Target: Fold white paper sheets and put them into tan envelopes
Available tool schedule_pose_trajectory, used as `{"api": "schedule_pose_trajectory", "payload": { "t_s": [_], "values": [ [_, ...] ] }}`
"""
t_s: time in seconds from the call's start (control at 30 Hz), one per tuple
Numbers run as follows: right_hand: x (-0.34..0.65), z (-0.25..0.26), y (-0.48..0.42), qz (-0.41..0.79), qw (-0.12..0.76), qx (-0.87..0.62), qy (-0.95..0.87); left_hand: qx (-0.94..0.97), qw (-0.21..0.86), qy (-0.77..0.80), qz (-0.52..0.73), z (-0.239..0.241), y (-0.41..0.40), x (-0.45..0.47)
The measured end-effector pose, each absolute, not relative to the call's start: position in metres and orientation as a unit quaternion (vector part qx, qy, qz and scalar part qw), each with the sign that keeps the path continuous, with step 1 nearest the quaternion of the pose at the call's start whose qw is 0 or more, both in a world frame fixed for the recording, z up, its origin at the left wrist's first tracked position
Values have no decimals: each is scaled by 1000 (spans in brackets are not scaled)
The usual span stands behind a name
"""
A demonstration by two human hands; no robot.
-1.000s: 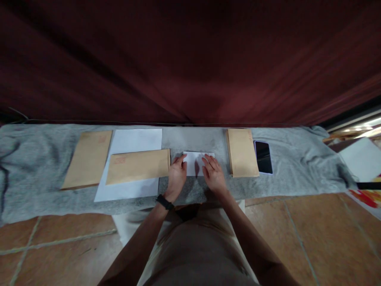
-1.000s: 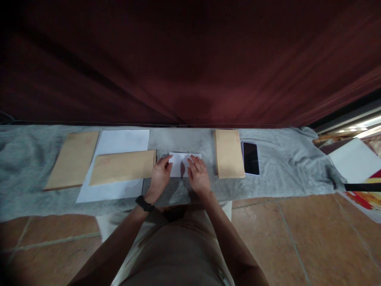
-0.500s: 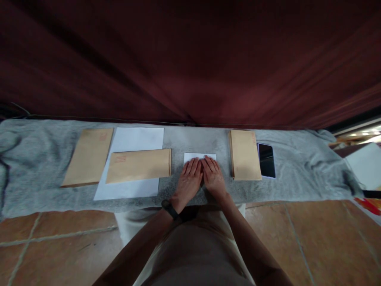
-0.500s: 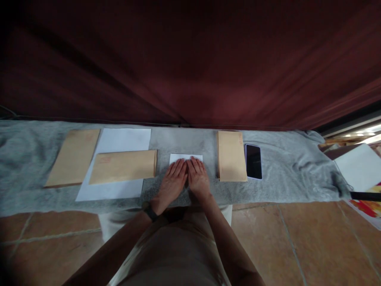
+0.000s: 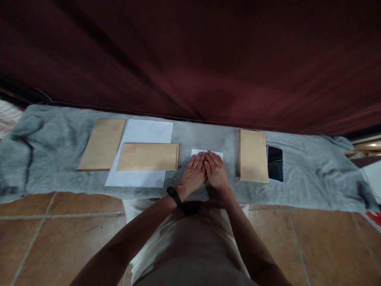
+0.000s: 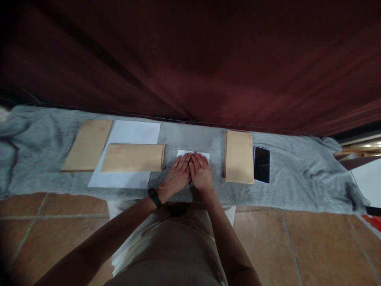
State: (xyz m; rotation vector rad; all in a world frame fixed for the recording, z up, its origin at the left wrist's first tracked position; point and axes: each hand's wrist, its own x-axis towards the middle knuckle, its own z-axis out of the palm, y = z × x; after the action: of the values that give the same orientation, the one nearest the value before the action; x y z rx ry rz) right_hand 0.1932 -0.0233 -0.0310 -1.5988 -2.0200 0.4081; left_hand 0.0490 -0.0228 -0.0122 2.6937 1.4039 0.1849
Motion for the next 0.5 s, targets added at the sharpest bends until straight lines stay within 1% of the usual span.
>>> {"api": "schedule_pose_trajectory", "payload": {
  "t_s": [0.23,0.5],
  "values": [
    [199,-36,-35,100,232,-630,-735,878,58,468,78,-15,-22,47],
    [204,-39,-43,69,231,-643,-727,866,67,486,99,-16,-23,45]
  ]
}}
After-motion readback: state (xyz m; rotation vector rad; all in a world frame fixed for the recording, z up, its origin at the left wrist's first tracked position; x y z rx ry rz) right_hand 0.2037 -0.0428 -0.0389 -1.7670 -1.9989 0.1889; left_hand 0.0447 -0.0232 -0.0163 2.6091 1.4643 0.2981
